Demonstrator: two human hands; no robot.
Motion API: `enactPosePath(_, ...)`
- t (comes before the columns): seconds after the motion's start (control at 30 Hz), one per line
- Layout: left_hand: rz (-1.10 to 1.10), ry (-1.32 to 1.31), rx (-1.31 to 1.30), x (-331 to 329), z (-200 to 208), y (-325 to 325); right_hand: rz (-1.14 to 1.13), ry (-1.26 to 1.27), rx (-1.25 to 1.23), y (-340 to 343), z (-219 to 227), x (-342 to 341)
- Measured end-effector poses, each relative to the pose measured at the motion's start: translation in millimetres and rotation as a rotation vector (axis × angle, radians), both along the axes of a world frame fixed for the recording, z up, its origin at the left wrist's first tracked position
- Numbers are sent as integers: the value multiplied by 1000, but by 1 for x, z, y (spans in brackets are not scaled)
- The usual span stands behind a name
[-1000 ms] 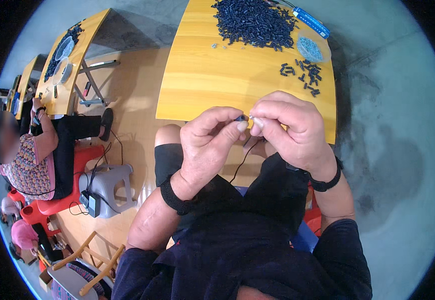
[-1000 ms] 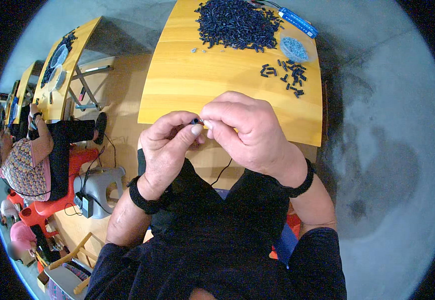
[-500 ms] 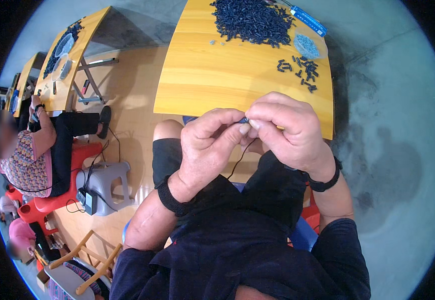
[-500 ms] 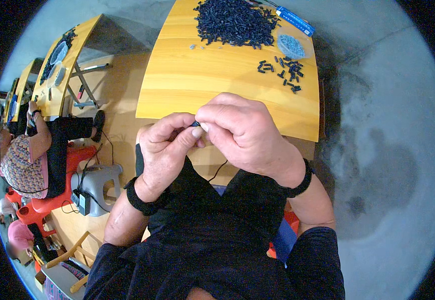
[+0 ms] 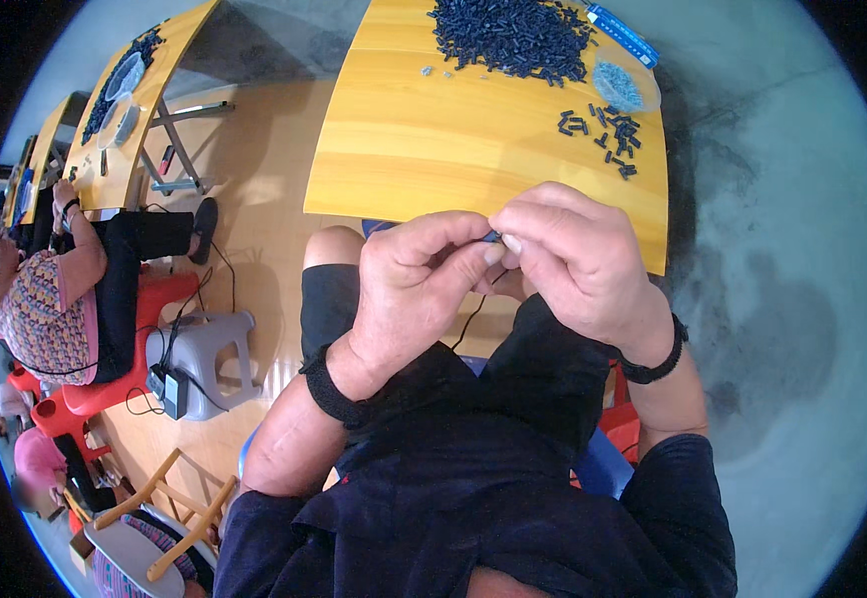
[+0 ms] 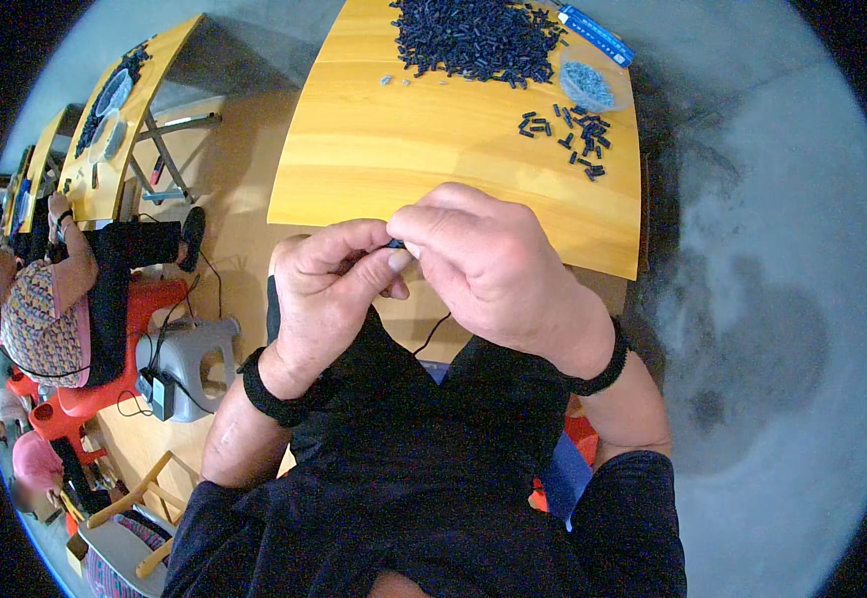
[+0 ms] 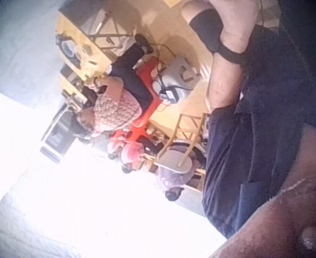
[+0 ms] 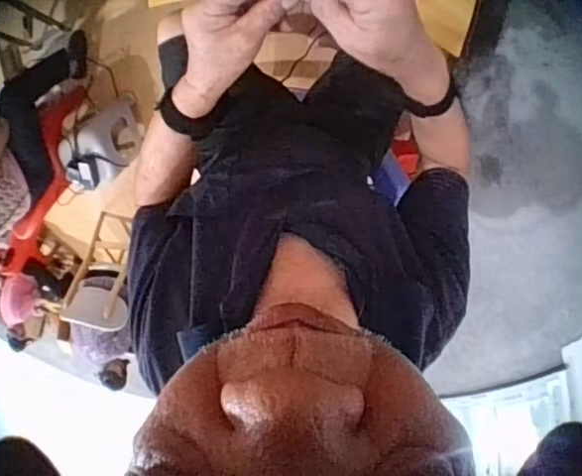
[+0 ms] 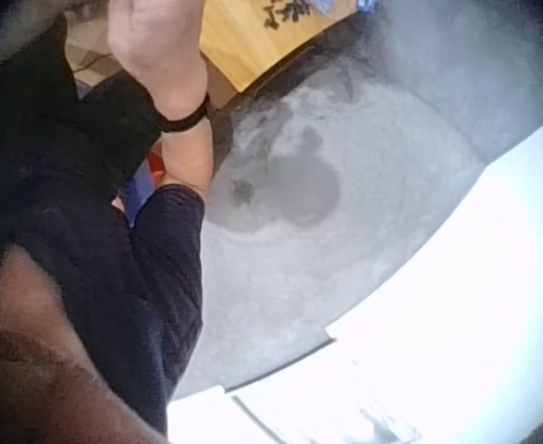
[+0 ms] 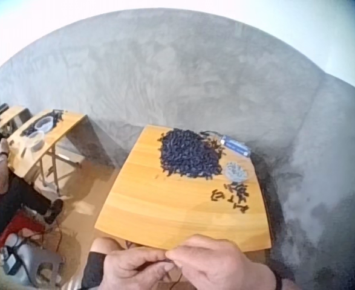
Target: The recorder is manually assembling small blue plastic components at a wooden table in a workshop.
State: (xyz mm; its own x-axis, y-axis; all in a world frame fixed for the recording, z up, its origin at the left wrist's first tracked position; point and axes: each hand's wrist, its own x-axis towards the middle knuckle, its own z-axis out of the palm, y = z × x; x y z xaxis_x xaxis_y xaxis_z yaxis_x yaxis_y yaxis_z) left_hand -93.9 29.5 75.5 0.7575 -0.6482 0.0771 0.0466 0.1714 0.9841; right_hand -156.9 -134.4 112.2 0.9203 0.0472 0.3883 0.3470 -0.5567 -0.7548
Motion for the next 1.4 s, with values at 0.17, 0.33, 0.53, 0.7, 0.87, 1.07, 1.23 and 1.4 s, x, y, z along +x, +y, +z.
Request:
enactPosePath(0.17, -22, 64, -52, 1, -2, -2, -33, 66, 77, -3, -4, -2)
enactPosePath(0.33, -45, 76, -40, 6, -5, -3, -31, 103, 83, -4, -8, 0)
enactPosePath(0.53, -60, 142, -26, 6, -14, -3, -33, -19, 58, 2, -16, -2)
enactPosePath(0.7, -16, 200, 1, 5, -22, -2, -35, -69, 46, 5, -30, 1)
enactPosePath(0.87, -81, 197, 35, 17, -28, -4, -75, -64, 22, 0, -40, 5)
enactPosePath(1.07, -161, 173, 139, 31, -37, -9, -35, -33, 97, -8, -58, 13)
enactPosePath(1.23, -89, 272, 144, 43, -67, -10, -20, 117, 31, -37, -75, 43)
enactPosePath(1.4, -49, 353, 130, 53, -74, -22, -464, 247, -151, -127, -120, 103)
